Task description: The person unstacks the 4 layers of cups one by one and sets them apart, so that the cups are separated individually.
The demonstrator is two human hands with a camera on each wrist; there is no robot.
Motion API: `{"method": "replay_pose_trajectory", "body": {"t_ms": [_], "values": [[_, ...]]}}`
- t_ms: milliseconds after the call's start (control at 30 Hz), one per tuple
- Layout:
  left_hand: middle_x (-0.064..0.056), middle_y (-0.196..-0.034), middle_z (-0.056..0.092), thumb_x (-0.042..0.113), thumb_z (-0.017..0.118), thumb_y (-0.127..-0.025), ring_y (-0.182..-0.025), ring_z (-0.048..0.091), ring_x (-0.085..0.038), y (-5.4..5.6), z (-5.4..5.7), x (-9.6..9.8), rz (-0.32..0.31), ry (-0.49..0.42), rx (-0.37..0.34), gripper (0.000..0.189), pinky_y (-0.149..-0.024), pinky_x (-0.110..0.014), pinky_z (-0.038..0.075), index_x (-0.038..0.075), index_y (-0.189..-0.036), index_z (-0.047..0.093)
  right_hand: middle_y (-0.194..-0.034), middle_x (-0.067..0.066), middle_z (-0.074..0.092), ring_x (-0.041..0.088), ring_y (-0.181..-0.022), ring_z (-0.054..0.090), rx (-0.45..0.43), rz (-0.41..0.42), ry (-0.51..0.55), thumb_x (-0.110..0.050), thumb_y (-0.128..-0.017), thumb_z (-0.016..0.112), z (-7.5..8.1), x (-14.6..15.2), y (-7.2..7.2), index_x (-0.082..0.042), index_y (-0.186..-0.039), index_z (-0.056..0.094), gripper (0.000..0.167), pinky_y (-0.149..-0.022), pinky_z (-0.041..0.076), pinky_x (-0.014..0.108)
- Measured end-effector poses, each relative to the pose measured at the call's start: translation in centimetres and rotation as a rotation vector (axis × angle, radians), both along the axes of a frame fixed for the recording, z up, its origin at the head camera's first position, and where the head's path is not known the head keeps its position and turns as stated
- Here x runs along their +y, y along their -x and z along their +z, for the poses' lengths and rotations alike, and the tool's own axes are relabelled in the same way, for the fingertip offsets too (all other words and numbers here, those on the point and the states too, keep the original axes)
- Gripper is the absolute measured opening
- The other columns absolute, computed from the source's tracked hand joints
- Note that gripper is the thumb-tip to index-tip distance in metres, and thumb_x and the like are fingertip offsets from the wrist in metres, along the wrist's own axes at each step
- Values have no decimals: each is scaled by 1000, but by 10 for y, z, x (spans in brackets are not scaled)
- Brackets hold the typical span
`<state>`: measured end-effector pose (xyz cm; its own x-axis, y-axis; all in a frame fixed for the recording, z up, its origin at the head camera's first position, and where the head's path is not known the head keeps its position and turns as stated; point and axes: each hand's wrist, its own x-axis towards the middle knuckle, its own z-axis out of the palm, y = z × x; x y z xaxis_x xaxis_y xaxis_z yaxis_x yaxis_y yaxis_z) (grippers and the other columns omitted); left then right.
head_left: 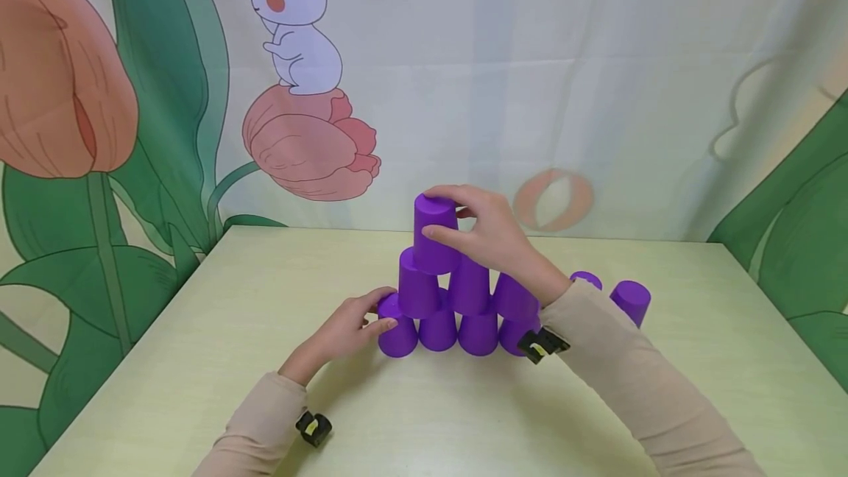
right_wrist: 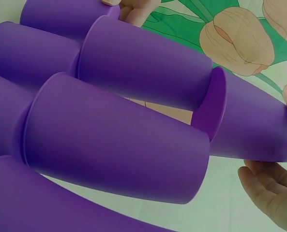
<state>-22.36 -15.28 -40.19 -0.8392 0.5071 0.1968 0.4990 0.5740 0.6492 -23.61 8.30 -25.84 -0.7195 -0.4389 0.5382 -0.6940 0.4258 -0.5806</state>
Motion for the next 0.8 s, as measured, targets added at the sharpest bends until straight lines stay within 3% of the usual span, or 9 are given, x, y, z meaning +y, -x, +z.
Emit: {"method": "replay_pose_trajectory", "body": {"t_ms": [300, 800], "values": [[-8, -106, 63, 21, 57, -91, -95, 59, -22, -1, 2, 0, 14, 3, -7, 44, -71, -34, 47, 3, -129, 46, -111, 7, 62, 17, -97, 59, 15, 2, 22, -17, -78, 72, 3, 4, -4, -6, -118, 59, 43, -80, 47, 28], [-9, -105, 63, 22, 56, -91, -94, 60, -23, 1, -1, 0, -2, 2, 3, 42, -70, -33, 47, 1, -127, 47, -112, 10, 61, 18, -97, 57, 2, 42, 80, -13, -78, 73, 4, 17, -15, -3, -118, 58, 44, -81, 47, 29]]}}
